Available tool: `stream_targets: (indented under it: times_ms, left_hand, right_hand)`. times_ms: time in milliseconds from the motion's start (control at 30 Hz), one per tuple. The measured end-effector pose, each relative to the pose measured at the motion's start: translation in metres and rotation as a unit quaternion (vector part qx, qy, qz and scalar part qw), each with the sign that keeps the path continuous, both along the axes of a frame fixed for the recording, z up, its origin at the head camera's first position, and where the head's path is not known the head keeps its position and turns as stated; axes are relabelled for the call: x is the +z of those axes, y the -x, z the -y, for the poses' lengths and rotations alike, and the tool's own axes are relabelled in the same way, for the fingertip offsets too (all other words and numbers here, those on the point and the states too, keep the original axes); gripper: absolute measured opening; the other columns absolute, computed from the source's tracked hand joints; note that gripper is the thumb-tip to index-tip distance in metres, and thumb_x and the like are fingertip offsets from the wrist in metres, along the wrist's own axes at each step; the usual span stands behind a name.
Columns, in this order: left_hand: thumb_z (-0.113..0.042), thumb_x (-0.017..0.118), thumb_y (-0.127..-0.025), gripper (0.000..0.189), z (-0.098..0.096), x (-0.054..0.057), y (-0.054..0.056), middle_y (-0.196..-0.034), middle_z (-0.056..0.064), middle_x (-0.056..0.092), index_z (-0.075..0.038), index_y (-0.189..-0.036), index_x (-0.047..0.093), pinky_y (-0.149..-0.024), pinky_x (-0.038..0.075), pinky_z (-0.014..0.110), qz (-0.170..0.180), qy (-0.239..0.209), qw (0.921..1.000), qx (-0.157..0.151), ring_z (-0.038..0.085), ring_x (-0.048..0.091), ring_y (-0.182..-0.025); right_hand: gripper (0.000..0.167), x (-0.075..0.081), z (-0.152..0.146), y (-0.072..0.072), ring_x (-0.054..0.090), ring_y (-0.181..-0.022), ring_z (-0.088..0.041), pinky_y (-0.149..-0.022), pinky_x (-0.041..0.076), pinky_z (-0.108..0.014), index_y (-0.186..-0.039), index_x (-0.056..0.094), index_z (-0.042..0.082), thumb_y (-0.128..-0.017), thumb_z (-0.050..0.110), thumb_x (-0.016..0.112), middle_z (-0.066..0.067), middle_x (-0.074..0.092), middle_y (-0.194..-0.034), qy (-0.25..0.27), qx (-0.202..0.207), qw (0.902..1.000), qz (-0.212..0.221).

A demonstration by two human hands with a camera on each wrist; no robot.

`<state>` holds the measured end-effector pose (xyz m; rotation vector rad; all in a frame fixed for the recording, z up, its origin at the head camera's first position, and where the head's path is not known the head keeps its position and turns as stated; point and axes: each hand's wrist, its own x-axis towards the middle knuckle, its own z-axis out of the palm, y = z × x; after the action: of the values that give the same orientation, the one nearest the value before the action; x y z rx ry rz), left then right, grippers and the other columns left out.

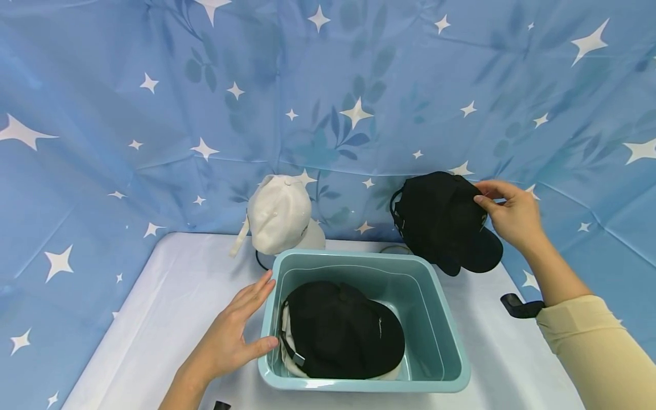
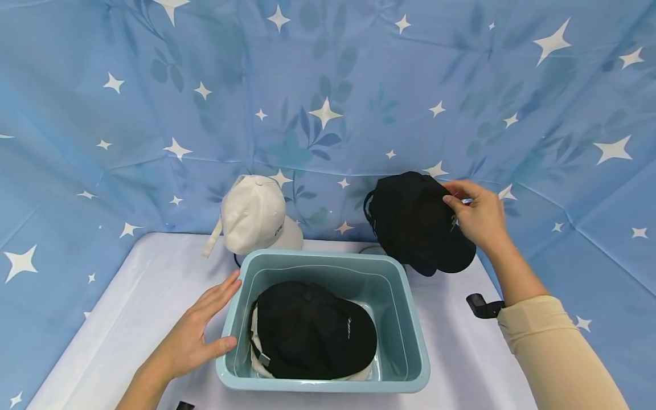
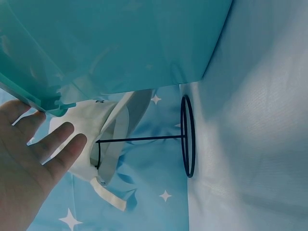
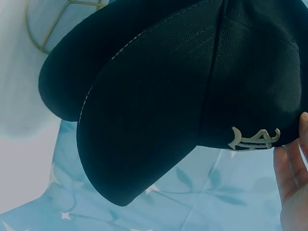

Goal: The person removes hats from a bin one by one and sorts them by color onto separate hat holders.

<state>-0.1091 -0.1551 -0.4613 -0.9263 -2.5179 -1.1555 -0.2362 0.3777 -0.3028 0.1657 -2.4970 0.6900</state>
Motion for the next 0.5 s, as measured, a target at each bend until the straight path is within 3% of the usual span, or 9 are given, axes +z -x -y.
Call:
stream_targets:
  times_ms: [267, 500]
  left_hand:
    - [-0.036, 0.081, -0.086, 0.091, 0.000, 0.001, 0.000, -0.171, 0.007, 0.031, -0.013, -0.163, 0.039, -0.103, 0.045, 0.066, 0.000, -0.004, 1.0000, -0.004, 0.031, 0.041, -0.148]
    - [-0.033, 0.082, -0.085, 0.092, 0.000, 0.002, 0.000, -0.171, 0.006, 0.031, -0.013, -0.163, 0.039, -0.103, 0.045, 0.067, 0.005, -0.007, 1.0000, -0.003, 0.031, 0.041, -0.148]
  right_hand:
    - [0.026, -0.009, -0.007, 0.004, 0.046, -0.083, 0.012, -0.067, 0.038, -0.007, -0.126, 0.073, 0.003, -0.103, 0.013, 0.068, -0.023, 0.071, -0.106, -0.005, -0.010, 0.9997, 0.022]
    - [0.027, -0.015, -0.006, 0.009, 0.061, -0.092, -0.028, -0.065, 0.037, -0.016, -0.127, 0.072, 0.004, -0.105, 0.018, 0.065, -0.024, 0.071, -0.109, -0.020, -0.017, 0.9988, 0.040]
